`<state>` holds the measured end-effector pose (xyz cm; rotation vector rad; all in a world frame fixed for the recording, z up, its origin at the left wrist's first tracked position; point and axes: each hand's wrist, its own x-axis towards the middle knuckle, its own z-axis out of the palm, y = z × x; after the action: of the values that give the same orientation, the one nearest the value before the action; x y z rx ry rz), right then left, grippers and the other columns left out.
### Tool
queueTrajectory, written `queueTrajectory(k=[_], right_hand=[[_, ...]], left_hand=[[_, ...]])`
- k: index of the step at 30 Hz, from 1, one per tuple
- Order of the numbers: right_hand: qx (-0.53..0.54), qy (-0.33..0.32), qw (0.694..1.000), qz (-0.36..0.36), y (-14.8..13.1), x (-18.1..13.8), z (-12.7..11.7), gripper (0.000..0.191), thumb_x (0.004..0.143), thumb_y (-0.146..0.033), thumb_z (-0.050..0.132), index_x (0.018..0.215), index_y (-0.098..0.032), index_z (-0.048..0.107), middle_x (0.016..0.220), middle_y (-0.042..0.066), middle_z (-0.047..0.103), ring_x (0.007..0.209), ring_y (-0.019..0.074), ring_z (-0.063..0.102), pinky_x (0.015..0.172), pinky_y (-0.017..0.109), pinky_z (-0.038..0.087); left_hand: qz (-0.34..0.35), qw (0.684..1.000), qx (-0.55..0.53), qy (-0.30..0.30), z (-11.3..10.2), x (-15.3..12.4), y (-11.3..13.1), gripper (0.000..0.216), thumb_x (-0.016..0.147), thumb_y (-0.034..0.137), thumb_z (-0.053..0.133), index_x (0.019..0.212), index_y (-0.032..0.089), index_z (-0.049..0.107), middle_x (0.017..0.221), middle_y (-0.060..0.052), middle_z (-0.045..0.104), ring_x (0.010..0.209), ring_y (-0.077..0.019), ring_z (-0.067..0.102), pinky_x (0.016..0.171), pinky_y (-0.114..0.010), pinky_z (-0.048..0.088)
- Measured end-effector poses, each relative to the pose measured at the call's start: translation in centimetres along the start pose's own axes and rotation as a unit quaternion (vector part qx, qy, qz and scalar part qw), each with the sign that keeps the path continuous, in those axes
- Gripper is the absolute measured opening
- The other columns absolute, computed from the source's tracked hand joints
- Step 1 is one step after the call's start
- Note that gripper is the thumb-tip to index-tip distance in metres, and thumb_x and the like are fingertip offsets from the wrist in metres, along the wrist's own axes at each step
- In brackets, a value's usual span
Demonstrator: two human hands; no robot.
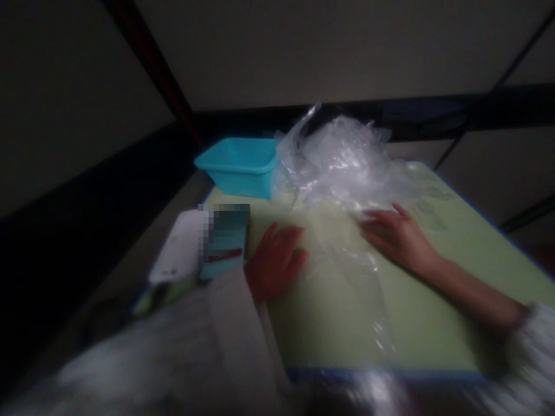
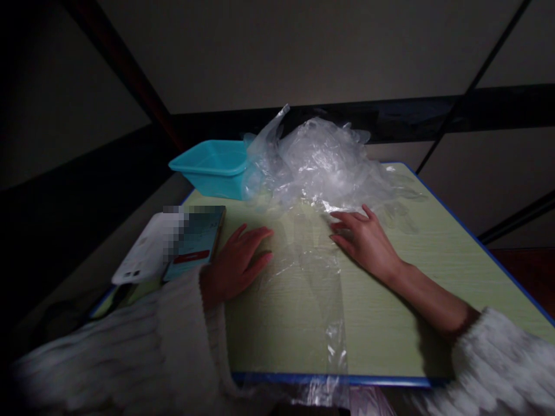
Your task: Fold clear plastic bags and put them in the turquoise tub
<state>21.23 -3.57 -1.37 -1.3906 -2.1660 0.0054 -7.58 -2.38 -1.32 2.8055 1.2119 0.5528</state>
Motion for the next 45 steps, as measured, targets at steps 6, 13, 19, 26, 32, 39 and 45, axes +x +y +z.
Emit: queueTrajectory(k=[6,13,19,26,32,39,45], right_hand=[[0.021,-0.008,1.000,0.013,-0.1,0.0,-0.1,0.033,0.084,-0.030,0.054,0.114,-0.016,0.057,0.081,0.004,0.075,0.084,0.0243,0.070,0.105,0.055,0.026],[-0.002,0.037,0.996,-0.077,-0.5,0.1,-0.4,0.028,0.085,-0.025,0.053,0.111,-0.019,0.060,0.080,0.003,0.073,0.082,0.0226,0.069,0.108,0.056,0.023],[-0.034,0.121,0.987,-0.099,-0.3,0.2,-1.2,0.017,0.086,-0.023,0.055,0.101,-0.026,0.062,0.091,0.003,0.072,0.085,0.0223,0.067,0.107,0.055,0.026],[-0.022,0.100,0.993,-0.063,-0.5,0.1,-1.1,0.025,0.087,-0.020,0.048,0.109,-0.021,0.058,0.103,0.009,0.068,0.097,0.0246,0.063,0.098,0.050,0.040],[0.196,-0.020,0.980,-0.031,-3.6,-0.5,-1.8,0.014,0.088,-0.021,0.047,0.092,-0.020,0.060,0.080,0.004,0.070,0.068,0.0167,0.066,0.060,0.028,0.052],[0.417,-0.206,0.885,-0.003,-5.3,-0.2,-1.6,0.017,0.093,-0.023,0.043,0.090,-0.017,0.058,0.080,0.006,0.067,0.071,0.0140,0.064,0.063,0.027,0.053],[0.451,-0.207,0.868,0.018,-4.9,-0.2,-1.1,0.016,0.094,-0.024,0.043,0.093,-0.016,0.057,0.085,0.006,0.066,0.077,0.0143,0.065,0.068,0.029,0.054]], left_hand=[[0.004,1.000,-0.003,0.006,0.1,0.0,0.1,0.034,0.092,0.028,0.040,0.121,0.011,0.048,0.122,-0.014,0.060,0.117,-0.0248,0.053,0.111,-0.051,0.025],[0.011,1.000,0.007,0.022,0.2,-0.1,0.0,0.034,0.093,0.028,0.039,0.120,0.010,0.048,0.121,-0.014,0.060,0.117,-0.0256,0.053,0.112,-0.049,0.025],[0.017,0.998,-0.038,0.038,0.1,-0.3,0.1,0.033,0.092,0.028,0.040,0.121,0.012,0.046,0.122,-0.013,0.060,0.118,-0.0240,0.052,0.111,-0.049,0.027],[-0.031,0.960,-0.274,0.051,-0.5,-0.3,0.9,0.022,0.090,0.026,0.045,0.108,0.017,0.054,0.110,-0.011,0.065,0.101,-0.0200,0.062,0.089,-0.035,0.050],[-0.100,0.855,-0.509,-0.003,0.0,-0.2,1.6,0.022,0.087,0.031,0.050,0.102,0.015,0.051,0.078,-0.006,0.070,0.071,-0.0166,0.067,0.066,-0.029,0.053],[-0.145,0.802,-0.578,-0.045,0.3,0.2,1.5,0.029,0.081,0.039,0.060,0.096,0.014,0.053,0.078,-0.007,0.069,0.070,-0.0164,0.067,0.064,-0.027,0.052],[-0.139,0.785,-0.601,-0.044,0.1,0.2,1.6,0.029,0.080,0.036,0.062,0.095,0.014,0.053,0.078,-0.007,0.070,0.069,-0.0157,0.067,0.064,-0.027,0.052]])
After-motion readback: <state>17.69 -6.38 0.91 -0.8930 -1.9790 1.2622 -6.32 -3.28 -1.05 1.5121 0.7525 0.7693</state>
